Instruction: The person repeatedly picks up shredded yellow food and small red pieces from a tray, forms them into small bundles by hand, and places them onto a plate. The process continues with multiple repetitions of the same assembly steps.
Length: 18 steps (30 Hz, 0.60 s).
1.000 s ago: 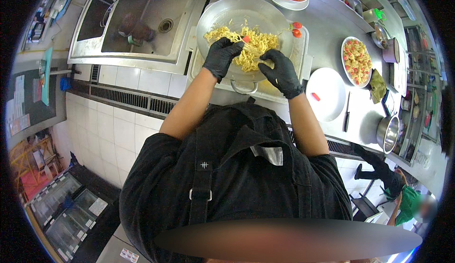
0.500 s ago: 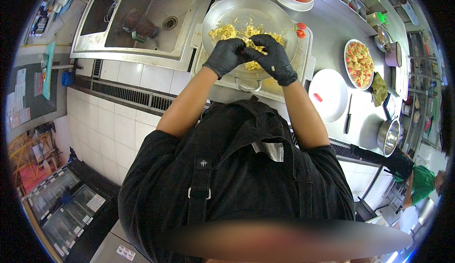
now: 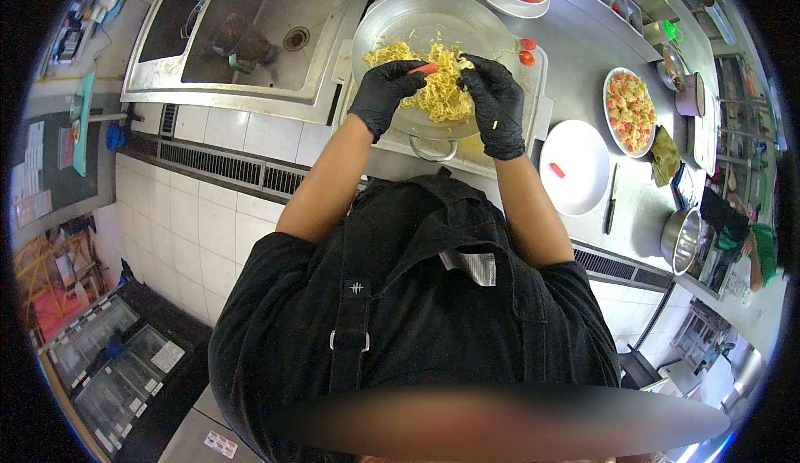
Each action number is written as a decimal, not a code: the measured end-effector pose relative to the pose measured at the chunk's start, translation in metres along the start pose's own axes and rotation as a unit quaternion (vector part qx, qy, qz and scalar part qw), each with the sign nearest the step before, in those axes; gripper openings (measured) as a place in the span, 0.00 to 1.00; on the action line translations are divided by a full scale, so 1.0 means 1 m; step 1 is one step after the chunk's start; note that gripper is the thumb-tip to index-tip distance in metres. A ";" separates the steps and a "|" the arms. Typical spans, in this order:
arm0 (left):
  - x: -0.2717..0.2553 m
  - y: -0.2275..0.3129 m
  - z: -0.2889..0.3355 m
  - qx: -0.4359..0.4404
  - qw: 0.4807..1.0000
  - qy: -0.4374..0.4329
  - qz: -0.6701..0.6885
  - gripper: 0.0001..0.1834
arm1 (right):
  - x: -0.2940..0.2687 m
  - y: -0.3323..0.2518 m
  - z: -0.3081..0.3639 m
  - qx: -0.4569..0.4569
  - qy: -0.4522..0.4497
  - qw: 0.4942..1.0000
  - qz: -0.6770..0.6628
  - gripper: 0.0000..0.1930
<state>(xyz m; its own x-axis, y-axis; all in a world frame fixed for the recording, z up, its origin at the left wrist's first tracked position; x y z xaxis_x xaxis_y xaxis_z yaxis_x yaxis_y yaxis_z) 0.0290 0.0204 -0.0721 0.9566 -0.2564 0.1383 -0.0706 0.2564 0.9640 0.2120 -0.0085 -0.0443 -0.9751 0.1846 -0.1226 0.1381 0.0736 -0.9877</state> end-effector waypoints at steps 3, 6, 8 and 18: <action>0.005 0.011 0.002 0.005 1.000 -0.017 -0.015 0.17 | 0.007 -0.007 -0.002 -0.062 -0.008 0.995 0.073 0.11; 0.012 0.010 0.000 0.023 1.000 -0.011 0.000 0.18 | 0.020 -0.006 -0.002 0.013 0.017 0.998 0.065 0.10; 0.016 0.012 0.004 0.066 0.997 0.025 0.013 0.20 | 0.023 -0.006 -0.001 0.014 0.023 0.996 0.086 0.09; 0.010 -0.001 0.002 0.141 0.985 0.020 -0.099 0.19 | 0.028 -0.024 0.008 -0.160 -0.016 0.969 0.185 0.09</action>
<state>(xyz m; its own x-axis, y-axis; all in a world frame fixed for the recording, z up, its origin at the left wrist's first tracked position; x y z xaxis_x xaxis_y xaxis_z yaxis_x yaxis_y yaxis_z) 0.0380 0.0161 -0.0714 0.9695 -0.2370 -0.0626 0.0481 -0.0662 0.9966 0.1802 -0.0130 -0.0253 -0.8525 0.2261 -0.4712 0.5215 0.3089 -0.7954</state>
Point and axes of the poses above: each hand's wrist, its own z-axis away from the middle knuckle, its own x-axis out of the palm, y = z × x, the point moved 4 cm from there along -z, towards the middle knuckle, and after that the axes turned 3 degrees about x, right-handed, at the moved point
